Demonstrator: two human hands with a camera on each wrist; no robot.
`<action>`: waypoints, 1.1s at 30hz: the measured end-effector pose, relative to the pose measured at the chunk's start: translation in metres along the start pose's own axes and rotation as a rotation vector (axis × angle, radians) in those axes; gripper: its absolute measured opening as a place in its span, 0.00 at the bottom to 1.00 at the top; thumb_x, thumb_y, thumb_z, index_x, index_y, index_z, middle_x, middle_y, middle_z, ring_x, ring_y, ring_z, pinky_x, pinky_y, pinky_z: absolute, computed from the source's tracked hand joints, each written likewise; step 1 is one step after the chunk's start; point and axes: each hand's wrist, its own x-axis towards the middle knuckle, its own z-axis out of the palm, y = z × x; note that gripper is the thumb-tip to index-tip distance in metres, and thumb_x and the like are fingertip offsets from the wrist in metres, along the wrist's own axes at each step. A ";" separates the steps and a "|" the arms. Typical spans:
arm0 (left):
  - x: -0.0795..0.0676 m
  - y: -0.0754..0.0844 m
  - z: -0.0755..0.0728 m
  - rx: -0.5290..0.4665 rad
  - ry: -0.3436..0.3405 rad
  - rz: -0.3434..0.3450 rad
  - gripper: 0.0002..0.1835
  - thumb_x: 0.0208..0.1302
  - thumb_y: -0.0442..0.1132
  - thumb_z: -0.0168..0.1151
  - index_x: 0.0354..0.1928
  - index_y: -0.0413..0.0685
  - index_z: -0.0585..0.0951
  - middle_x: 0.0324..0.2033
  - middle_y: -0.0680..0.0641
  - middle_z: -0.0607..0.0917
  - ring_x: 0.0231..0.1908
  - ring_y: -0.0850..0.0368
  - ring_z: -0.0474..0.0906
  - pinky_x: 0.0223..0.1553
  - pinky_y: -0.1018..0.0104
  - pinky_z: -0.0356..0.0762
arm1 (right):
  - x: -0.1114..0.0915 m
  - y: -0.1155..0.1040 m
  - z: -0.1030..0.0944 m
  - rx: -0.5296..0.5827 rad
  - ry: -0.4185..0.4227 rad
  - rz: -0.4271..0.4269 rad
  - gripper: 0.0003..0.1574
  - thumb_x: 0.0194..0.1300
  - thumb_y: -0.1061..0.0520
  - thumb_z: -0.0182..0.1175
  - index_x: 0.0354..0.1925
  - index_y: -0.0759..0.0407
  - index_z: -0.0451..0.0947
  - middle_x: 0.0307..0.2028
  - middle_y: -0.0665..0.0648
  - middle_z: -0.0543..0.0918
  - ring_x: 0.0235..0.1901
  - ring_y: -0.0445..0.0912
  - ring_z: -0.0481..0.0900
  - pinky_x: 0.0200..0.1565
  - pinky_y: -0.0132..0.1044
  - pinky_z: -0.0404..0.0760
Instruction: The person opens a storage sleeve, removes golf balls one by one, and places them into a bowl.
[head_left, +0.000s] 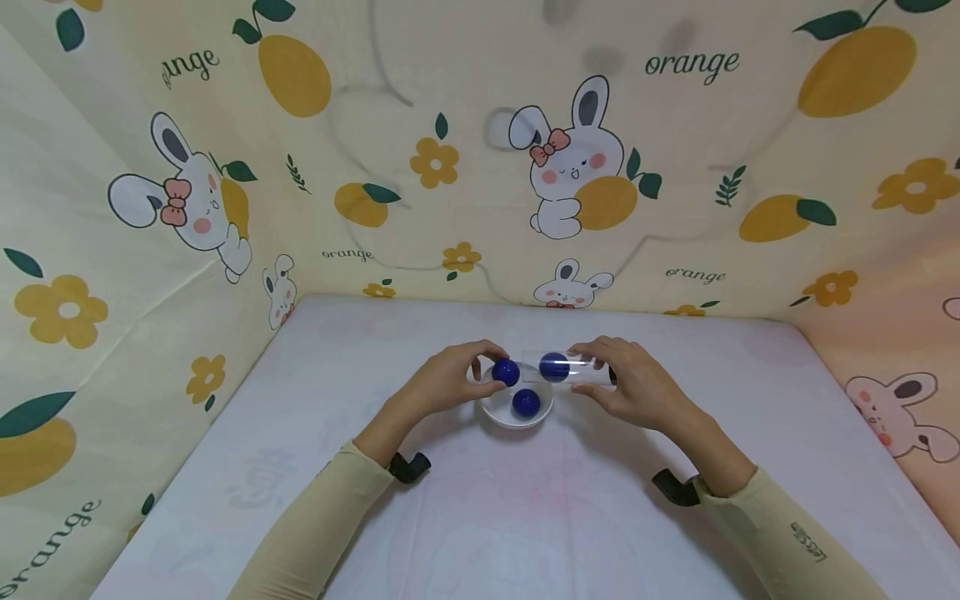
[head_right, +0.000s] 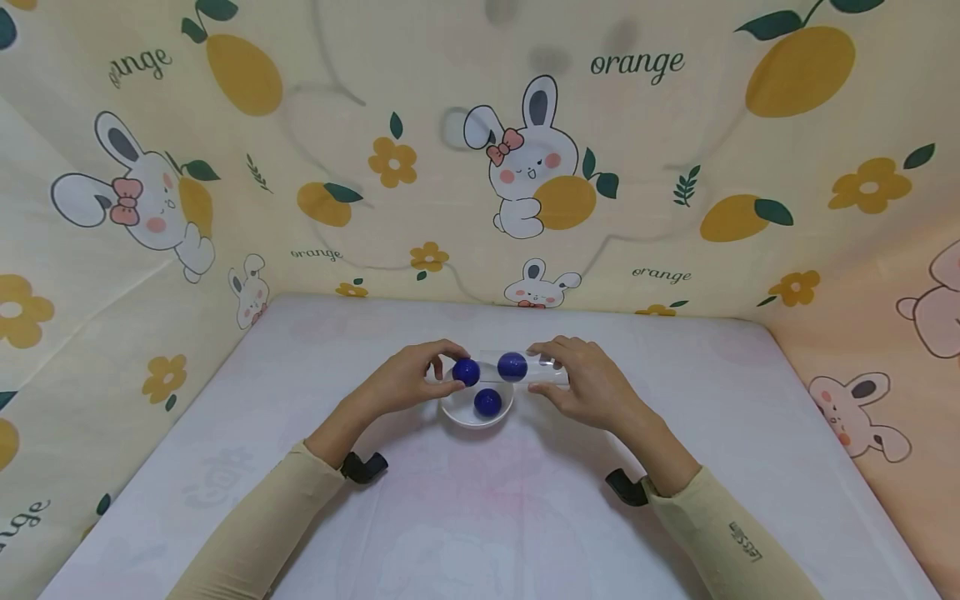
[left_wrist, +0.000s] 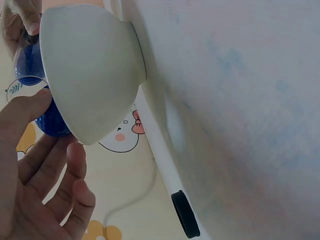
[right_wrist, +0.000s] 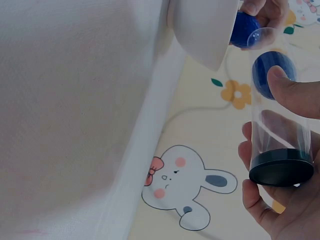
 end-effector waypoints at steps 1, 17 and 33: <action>0.000 0.000 0.000 0.005 -0.001 0.001 0.25 0.71 0.48 0.74 0.67 0.55 0.81 0.56 0.56 0.87 0.45 0.58 0.79 0.41 0.64 0.78 | 0.000 0.000 0.000 -0.001 0.000 0.001 0.33 0.66 0.51 0.78 0.67 0.53 0.82 0.48 0.55 0.87 0.45 0.49 0.81 0.44 0.47 0.79; 0.000 0.001 0.000 0.082 -0.054 -0.015 0.26 0.70 0.48 0.76 0.66 0.53 0.82 0.56 0.54 0.87 0.44 0.57 0.78 0.42 0.64 0.78 | 0.000 0.001 0.002 0.002 0.008 -0.010 0.33 0.66 0.51 0.78 0.66 0.53 0.82 0.48 0.54 0.87 0.45 0.53 0.83 0.44 0.47 0.79; -0.001 0.002 0.001 0.125 -0.058 0.004 0.25 0.69 0.46 0.77 0.66 0.53 0.82 0.57 0.54 0.87 0.43 0.58 0.78 0.43 0.65 0.79 | 0.001 -0.001 0.002 -0.002 0.002 -0.001 0.33 0.65 0.51 0.78 0.66 0.53 0.82 0.47 0.54 0.87 0.44 0.53 0.81 0.44 0.47 0.78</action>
